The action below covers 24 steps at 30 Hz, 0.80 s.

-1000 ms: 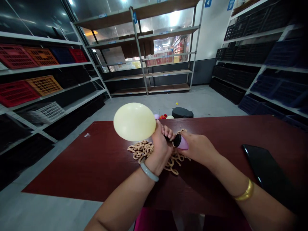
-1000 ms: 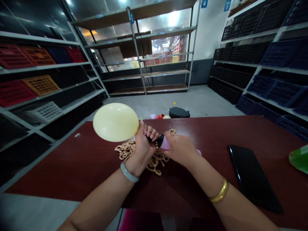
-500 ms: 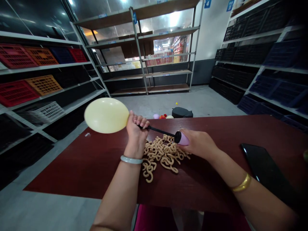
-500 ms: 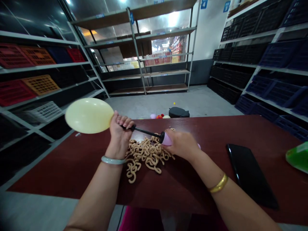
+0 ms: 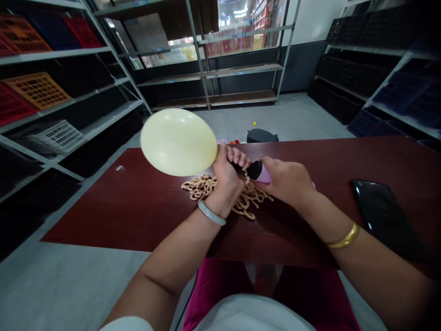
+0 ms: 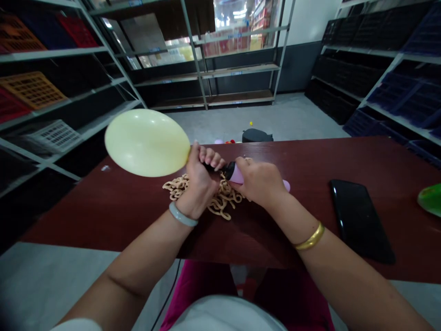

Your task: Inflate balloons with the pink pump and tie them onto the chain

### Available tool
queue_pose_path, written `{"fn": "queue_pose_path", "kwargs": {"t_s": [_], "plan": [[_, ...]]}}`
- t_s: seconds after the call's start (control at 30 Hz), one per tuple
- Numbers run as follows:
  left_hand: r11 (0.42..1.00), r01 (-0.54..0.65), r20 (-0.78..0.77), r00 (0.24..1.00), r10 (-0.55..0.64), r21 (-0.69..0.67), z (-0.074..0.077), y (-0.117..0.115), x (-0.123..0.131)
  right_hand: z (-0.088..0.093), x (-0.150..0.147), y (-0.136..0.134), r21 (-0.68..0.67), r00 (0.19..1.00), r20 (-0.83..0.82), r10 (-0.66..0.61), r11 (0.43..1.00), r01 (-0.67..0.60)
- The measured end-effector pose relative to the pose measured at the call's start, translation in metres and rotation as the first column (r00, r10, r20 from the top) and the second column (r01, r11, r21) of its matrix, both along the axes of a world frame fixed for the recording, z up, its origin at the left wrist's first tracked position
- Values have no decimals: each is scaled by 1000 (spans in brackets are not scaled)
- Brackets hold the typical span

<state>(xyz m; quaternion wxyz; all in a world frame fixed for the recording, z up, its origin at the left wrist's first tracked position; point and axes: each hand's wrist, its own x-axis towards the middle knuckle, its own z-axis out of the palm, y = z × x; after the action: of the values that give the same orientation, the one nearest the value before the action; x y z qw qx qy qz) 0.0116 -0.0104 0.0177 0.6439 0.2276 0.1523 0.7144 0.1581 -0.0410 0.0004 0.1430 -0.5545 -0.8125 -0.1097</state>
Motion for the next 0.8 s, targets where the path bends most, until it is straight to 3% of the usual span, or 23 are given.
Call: {"fn": "queue_pose_path", "kwargs": {"t_s": [0.13, 0.23, 0.37, 0.5, 0.57, 0.67, 0.8], "plan": [[998, 11, -7, 1000, -12, -54, -8, -4, 13, 0, -5, -1, 8, 1000, -8, -13, 1000, 13], [995, 18, -18, 1000, -20, -100, -7, 3, 5, 1, -3, 2, -36, 1000, -13, 13, 999, -13], [991, 29, 10, 1000, -28, -130, 2, 24, -32, 1, 8, 11, -86, 999, -10, 42, 995, -42], [990, -75, 57, 995, 82, -120, 18, 38, -78, 3, 24, 17, -89, 998, -3, 66, 994, -66], [992, -91, 67, 993, 97, -90, 25, 37, -89, 4, 30, 17, -75, 997, -1, 76, 994, -76], [994, -108, 76, 991, 109, -21, 29, 30, -84, 6, 34, 15, -38, 998, 14, 64, 997, -64], [994, -105, 73, 992, 106, -9, 19, 19, -50, 7, 28, 11, -22, 999, 44, 26, 999, -25]]}}
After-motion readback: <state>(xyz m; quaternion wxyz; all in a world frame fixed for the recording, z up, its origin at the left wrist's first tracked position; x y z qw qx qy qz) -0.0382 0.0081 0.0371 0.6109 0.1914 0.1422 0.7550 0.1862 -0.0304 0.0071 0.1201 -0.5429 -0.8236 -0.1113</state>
